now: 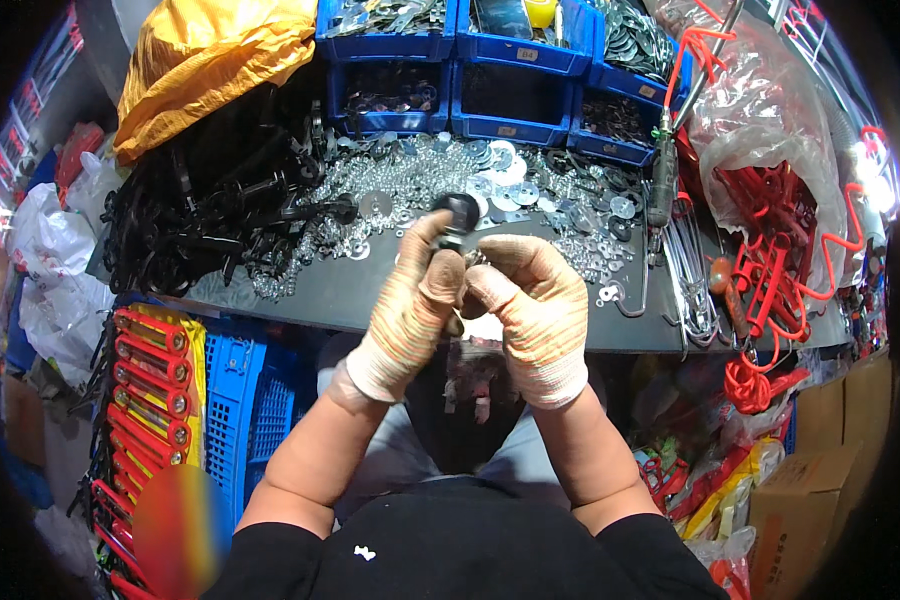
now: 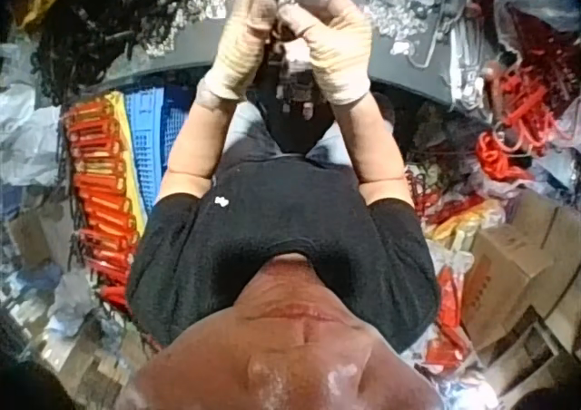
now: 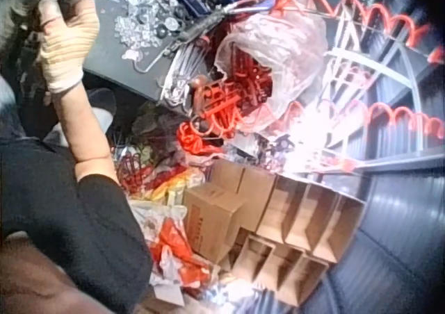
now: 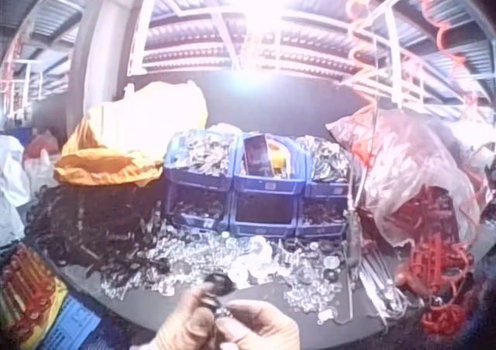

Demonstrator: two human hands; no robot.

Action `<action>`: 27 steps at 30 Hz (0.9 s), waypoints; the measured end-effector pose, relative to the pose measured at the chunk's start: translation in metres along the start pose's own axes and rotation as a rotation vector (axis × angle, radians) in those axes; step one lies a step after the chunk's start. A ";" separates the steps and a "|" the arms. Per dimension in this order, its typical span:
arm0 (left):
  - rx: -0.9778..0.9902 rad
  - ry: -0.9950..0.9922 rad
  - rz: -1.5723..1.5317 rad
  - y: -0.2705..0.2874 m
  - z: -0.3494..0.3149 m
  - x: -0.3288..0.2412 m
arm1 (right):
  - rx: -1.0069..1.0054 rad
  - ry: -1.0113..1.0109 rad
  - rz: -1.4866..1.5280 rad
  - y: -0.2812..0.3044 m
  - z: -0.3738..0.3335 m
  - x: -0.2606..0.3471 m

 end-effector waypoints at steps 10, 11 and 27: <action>-0.247 -0.488 0.645 0.016 -0.014 0.007 | -0.042 -0.055 0.166 -0.003 -0.015 -0.024; -0.244 -0.376 0.645 0.020 -0.018 0.007 | 0.002 -0.133 0.164 -0.003 -0.014 -0.024; -0.309 -0.055 0.104 0.042 0.001 0.044 | 0.557 0.018 -1.678 0.055 0.122 -0.126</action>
Point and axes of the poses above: each hand's wrist, its own z-axis towards the middle knuckle, its own y-axis out of the back of the hand, x = y × z, the point moved 1 cm from there along z, towards the middle knuckle, and after that the axes turned 11 degrees about y, right-handed, at the moved point
